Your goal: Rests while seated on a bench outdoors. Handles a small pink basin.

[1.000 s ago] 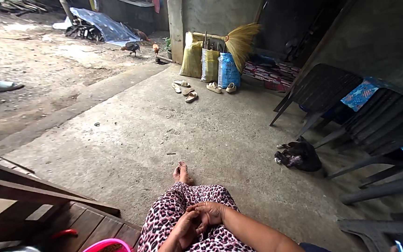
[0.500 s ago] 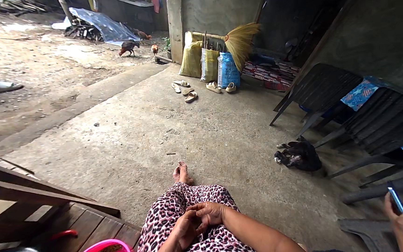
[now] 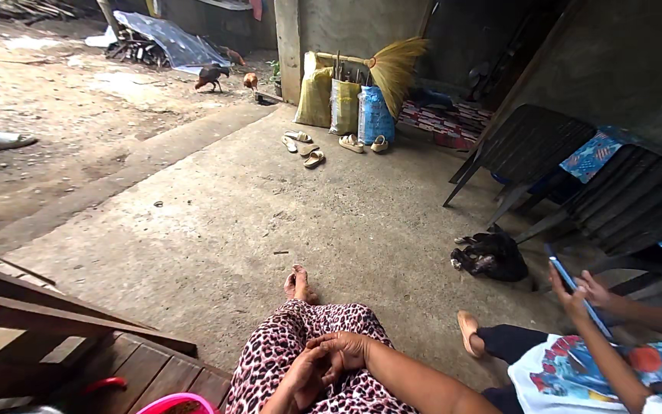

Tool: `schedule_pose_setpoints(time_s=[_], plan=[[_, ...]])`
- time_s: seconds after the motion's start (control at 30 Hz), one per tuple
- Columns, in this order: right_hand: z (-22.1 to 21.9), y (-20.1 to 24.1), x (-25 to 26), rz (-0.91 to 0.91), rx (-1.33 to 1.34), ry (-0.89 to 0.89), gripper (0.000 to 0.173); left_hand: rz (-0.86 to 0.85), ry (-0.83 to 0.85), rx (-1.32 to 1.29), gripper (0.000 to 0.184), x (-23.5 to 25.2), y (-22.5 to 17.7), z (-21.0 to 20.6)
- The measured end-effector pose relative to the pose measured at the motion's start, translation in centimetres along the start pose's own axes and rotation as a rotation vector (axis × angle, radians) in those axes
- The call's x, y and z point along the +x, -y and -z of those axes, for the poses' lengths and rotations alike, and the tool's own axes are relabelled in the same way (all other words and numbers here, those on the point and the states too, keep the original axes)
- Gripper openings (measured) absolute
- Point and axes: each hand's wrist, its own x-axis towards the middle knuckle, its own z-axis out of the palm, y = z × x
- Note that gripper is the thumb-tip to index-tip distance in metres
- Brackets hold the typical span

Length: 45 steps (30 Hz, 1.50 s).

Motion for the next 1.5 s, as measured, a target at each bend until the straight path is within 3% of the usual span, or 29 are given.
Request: schedule_pose_setpoints(time_s=[0.03, 0.1, 0.37, 0.53, 0.7, 0.97, 1.5], plan=[[2.9, -2.8, 1.8, 0.018, 0.057, -0.002, 0.037, 0.002, -0.015, 0.011, 0.014, 0.1, 0.1, 0.0], [3.9, -4.0, 2.6, -0.022, 0.090, -0.092, 0.033, 0.010, -0.040, 0.018, 0.013, 0.1, 0.1, -0.1], [3.0, -3.2, 2.2, -0.010, 0.090, -0.065, 0.033, 0.006, -0.065, -0.043, 0.015, -0.1, 0.1, -0.2], [2.7, -3.1, 2.0, 0.000, 0.146, -0.099, 0.031, 0.032, -0.133, -0.039, 0.014, -2.5, -1.5, -2.5], [3.7, -3.8, 2.3, 0.009, 0.102, -0.081, 0.050, 0.020, -0.092, -0.044, 0.020, 0.2, 0.2, -0.1], [2.6, -2.9, 2.1, -0.050, 0.093, -0.153, 0.030, 0.013, 0.001, -0.026, 0.010, -0.1, -0.1, -0.3], [3.5, -3.7, 2.3, 0.023, 0.099, -0.054, 0.036, 0.013, -0.075, -0.035, 0.018, 0.2, 0.0, -0.2]])
